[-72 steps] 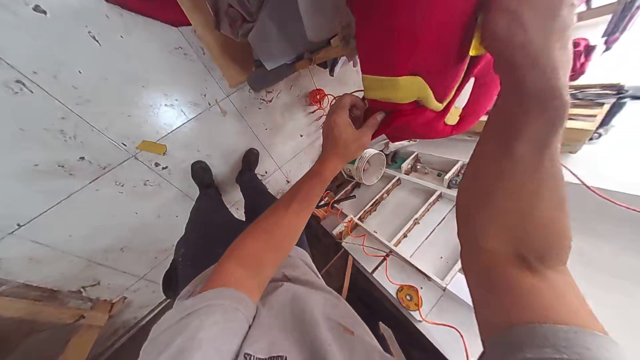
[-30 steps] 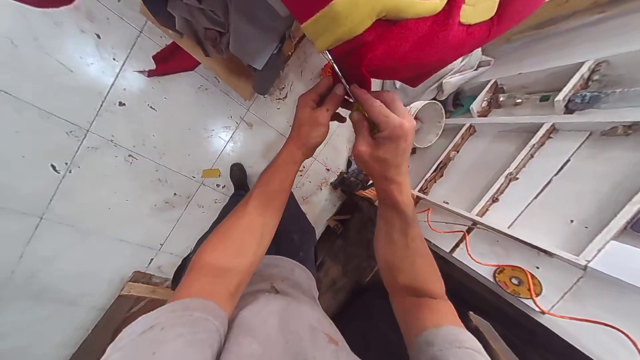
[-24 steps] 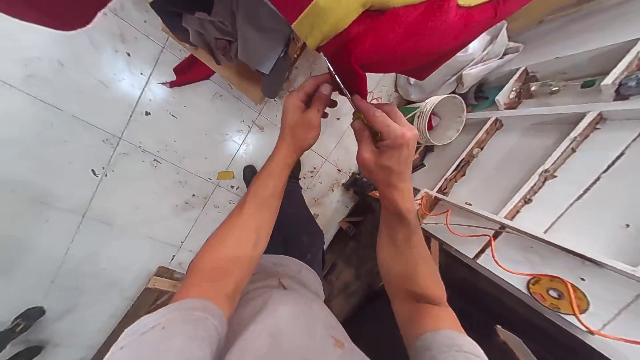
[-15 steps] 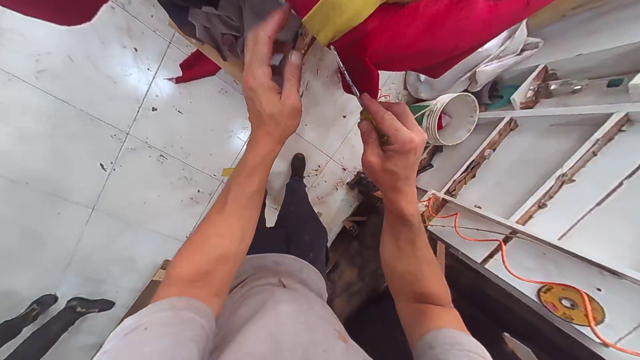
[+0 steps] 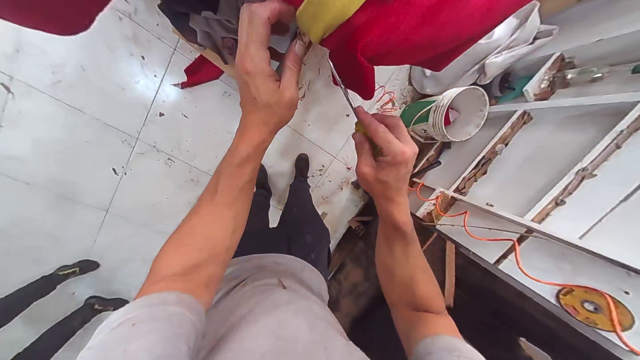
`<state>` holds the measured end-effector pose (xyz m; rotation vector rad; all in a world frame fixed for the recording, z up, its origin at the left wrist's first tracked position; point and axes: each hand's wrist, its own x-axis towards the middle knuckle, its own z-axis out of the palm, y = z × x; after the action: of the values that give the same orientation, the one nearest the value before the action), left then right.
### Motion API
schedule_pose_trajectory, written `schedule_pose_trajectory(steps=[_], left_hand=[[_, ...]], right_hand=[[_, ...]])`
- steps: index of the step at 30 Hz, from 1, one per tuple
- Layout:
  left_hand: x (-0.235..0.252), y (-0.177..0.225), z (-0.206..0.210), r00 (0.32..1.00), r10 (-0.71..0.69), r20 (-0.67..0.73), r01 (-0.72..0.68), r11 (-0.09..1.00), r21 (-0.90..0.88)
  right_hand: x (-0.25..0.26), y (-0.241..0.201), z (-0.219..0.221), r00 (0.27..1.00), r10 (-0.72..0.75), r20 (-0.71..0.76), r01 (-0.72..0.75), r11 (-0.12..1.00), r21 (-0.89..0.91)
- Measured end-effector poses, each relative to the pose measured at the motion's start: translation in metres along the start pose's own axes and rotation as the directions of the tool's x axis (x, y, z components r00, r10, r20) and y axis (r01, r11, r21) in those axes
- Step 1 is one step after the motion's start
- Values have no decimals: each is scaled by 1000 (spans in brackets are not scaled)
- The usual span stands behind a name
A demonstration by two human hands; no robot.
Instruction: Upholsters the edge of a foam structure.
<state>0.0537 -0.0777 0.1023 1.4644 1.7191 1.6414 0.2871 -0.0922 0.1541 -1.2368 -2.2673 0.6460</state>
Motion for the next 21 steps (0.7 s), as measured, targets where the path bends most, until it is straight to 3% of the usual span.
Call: schedule_pose_trajectory(steps=[9,21], left_hand=[[6,1,-7,999,-4,53,4,1000,9],[14,3,-19,994,-24,111,22,999,23]], right_hand=[[1,-4,27,997,31,-74,-21,991,130],[3,-10,38,992,55,-113,-41,992,117]])
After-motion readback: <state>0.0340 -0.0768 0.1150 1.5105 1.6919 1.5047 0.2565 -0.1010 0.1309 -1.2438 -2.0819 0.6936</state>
